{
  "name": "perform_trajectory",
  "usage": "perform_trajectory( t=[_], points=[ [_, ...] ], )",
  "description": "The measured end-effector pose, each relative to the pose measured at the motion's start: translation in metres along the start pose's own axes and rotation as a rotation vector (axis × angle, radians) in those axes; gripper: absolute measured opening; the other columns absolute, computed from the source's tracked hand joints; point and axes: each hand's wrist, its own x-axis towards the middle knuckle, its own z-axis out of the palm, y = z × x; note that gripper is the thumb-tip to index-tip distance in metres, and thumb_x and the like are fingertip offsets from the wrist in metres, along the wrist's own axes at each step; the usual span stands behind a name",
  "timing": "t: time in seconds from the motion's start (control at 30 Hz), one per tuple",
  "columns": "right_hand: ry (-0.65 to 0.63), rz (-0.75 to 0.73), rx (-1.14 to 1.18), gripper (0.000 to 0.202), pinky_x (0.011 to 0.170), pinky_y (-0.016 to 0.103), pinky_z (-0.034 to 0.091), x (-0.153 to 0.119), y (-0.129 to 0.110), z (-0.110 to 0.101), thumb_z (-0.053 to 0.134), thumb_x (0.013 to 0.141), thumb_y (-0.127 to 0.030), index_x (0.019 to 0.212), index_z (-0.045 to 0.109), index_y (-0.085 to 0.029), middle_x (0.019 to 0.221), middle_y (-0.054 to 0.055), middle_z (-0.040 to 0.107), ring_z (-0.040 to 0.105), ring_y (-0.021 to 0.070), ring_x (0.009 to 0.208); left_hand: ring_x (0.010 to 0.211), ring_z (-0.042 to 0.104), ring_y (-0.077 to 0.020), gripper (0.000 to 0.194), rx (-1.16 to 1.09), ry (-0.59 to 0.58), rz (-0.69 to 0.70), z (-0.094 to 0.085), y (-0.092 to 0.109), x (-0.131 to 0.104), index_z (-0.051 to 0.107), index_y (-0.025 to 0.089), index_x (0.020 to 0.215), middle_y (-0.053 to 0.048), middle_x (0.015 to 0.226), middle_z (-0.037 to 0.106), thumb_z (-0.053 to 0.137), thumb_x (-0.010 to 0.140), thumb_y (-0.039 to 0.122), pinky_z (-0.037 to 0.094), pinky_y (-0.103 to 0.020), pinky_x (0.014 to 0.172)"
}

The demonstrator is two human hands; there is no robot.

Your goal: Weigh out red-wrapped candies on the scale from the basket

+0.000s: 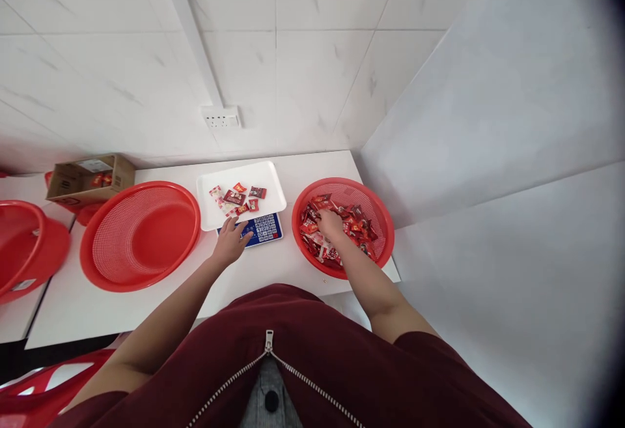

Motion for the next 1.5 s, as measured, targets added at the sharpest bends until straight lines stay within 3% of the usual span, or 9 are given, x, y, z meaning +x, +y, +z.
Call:
perform_trajectory(
  t=[0.2,0.37,0.5,0.87,0.97,1.1,1.2,1.33,1.5],
  points=[
    [0.016,0.052,0.060,0.036,0.079,0.026,0.043,0.004,0.008,-0.002,0.032,0.093,-0.018,0.114,0.062,-0.015,0.110,0.009,0.067,0.061,0.0187,0.095,0.135,0.030,-0.0296,0.045,-0.063,-0.018,0.016,-0.001,0.002,-0.006,0.056,0.016,0.125,-0.014,0.138,0.044,0.045,0.089,0.041,0.027,-0.044,0.112],
    [-0.029,0.011,0.095,0.030,0.086,0.028,0.042,0.002,0.007,0.002,0.057,0.081,-0.020,0.110,0.065,-0.016,0.111,0.010,0.067,0.059,0.0227,0.103,0.136,0.028,-0.0290,0.042,-0.096,-0.066,0.009,0.000,0.002,-0.008,0.056,0.019,0.124,-0.011,0.138,0.045,0.045,0.089,0.040,0.027,-0.045,0.112],
    [0.029,0.068,0.135,0.027,0.091,0.033,0.039,0.005,0.007,0.005,0.052,0.082,-0.016,0.103,0.068,-0.015,0.109,0.014,0.067,0.058,0.0261,0.105,0.137,0.028,-0.0291,0.040,-0.101,-0.080,0.020,0.000,0.004,-0.006,0.057,0.020,0.123,-0.011,0.138,0.046,0.048,0.088,0.038,0.027,-0.046,0.112],
    [0.096,0.202,0.563,0.029,0.075,0.030,0.051,-0.002,0.017,-0.037,0.044,0.086,-0.028,0.102,0.063,-0.014,0.098,0.009,0.069,0.065,0.0188,0.085,0.133,0.035,-0.0301,0.036,-0.260,-0.049,0.000,0.001,-0.004,-0.016,0.061,0.021,0.115,-0.012,0.132,0.052,0.053,0.084,0.037,0.031,-0.049,0.110],
    [0.004,0.164,0.790,0.021,0.073,0.028,0.053,-0.009,-0.001,-0.041,0.049,0.084,-0.029,0.095,0.063,-0.017,0.092,0.005,0.070,0.066,0.0163,0.080,0.127,0.043,-0.0277,0.036,-0.505,-0.102,-0.025,-0.009,0.018,-0.013,0.062,0.020,0.115,-0.011,0.129,0.055,0.055,0.083,0.038,0.031,-0.046,0.109],
    [-0.275,0.072,1.219,0.017,0.073,0.030,0.053,-0.025,-0.053,-0.028,0.067,0.071,-0.031,0.081,0.064,-0.018,0.078,0.002,0.069,0.064,0.0154,0.072,0.119,0.051,-0.0252,0.045,-1.146,-0.334,-0.160,-0.023,0.055,-0.007,0.057,0.025,0.122,-0.009,0.127,0.058,0.061,0.081,0.043,0.040,-0.043,0.102],
    [-0.463,-0.030,1.205,0.021,0.070,0.029,0.052,-0.036,-0.096,-0.009,0.074,0.064,-0.032,0.076,0.065,-0.016,0.070,0.000,0.067,0.062,0.0135,0.066,0.110,0.058,-0.0240,0.051,-1.577,-0.470,-0.298,-0.027,0.069,-0.004,0.051,0.028,0.127,-0.009,0.124,0.059,0.063,0.080,0.045,0.047,-0.046,0.093],
    [-0.517,-0.023,1.220,0.022,0.069,0.026,0.050,-0.031,-0.130,0.013,0.076,0.060,-0.032,0.069,0.063,-0.017,0.065,-0.003,0.065,0.060,0.0116,0.064,0.101,0.062,-0.0204,0.040,-1.803,-0.359,-0.479,-0.032,0.058,-0.006,0.052,0.029,0.123,-0.006,0.120,0.060,0.059,0.085,0.039,0.051,-0.046,0.088],
    [-0.377,0.175,1.233,0.015,0.065,0.022,0.049,0.003,-0.144,0.022,0.073,0.067,-0.025,0.069,0.060,-0.018,0.067,-0.003,0.065,0.060,0.0098,0.063,0.093,0.064,-0.0152,0.027,-1.900,-0.141,-0.695,-0.040,0.022,-0.014,0.055,0.027,0.118,-0.004,0.112,0.063,0.049,0.092,0.031,0.054,-0.037,0.086]
  ],
)
